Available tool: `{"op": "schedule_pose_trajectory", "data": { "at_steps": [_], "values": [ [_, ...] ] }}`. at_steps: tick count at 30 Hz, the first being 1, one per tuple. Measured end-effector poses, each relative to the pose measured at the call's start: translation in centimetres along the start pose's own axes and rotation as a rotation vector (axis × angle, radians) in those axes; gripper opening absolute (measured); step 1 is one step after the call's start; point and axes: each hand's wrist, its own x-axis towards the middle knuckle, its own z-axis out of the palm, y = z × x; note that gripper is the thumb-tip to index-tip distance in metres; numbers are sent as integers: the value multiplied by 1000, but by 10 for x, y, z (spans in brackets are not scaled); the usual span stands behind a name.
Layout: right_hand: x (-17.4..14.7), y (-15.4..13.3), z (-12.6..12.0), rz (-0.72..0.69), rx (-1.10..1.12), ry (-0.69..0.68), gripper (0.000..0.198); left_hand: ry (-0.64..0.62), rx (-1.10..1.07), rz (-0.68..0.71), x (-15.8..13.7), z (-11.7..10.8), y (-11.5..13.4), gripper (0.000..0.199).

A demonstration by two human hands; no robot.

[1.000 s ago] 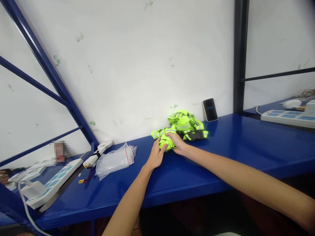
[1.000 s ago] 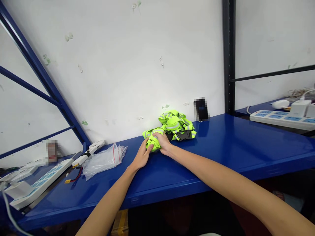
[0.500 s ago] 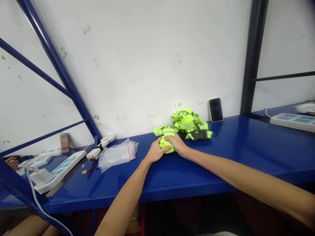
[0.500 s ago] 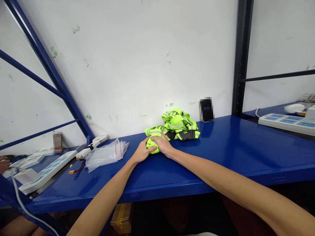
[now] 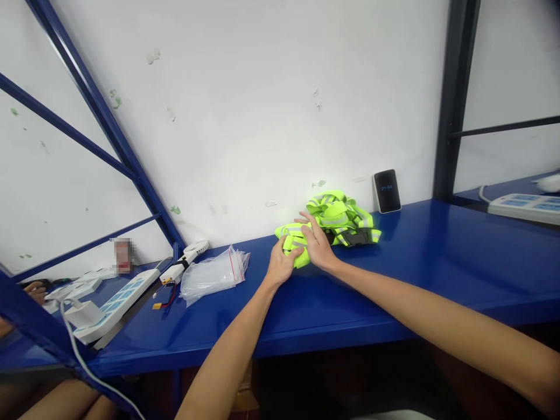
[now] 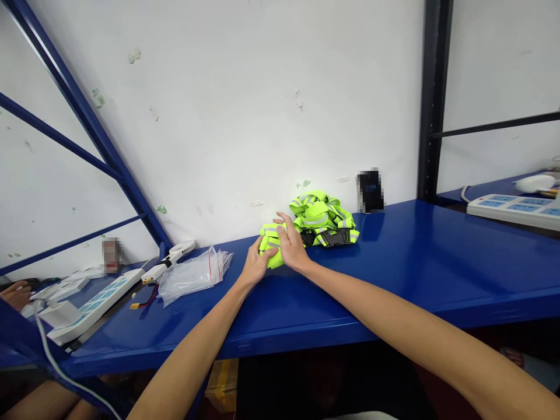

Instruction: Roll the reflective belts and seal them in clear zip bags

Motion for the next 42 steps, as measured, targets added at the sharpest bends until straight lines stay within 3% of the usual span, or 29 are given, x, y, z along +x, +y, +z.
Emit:
{"op": "schedule_pose_trajectory", "data": {
  "at_steps": [3,6,9,11,15,21,24,26,33,38,42],
  "values": [
    [0,0,-3,-10,56,12,53,-52,-58,36,-1,-1,1,45],
    [5,2,-5,79,134,66,53,-36,-71,55,-2,0,2,44],
    [9,8,-5,178,168,116,36,39,-3,89,-2,2,1,42],
    [8,14,-5,225,96,163,25,75,73,119,-3,3,0,40],
    [5,24,-8,335,-229,295,38,117,288,152,-7,3,1,44],
    [1,20,-11,48,-489,94,44,144,629,174,-11,2,1,50],
    [-4,12,-4,64,-515,74,44,161,717,221,-11,-3,-1,48],
    [-8,6,2,146,-424,9,44,169,746,247,-11,-5,-2,44],
    [-9,-15,5,530,285,-129,32,218,788,258,-14,5,-2,46],
    [-8,-26,1,568,587,-149,23,239,591,290,-18,7,8,44],
    [-7,-23,0,529,660,-160,26,245,381,252,-20,10,15,39]
  ]
}}
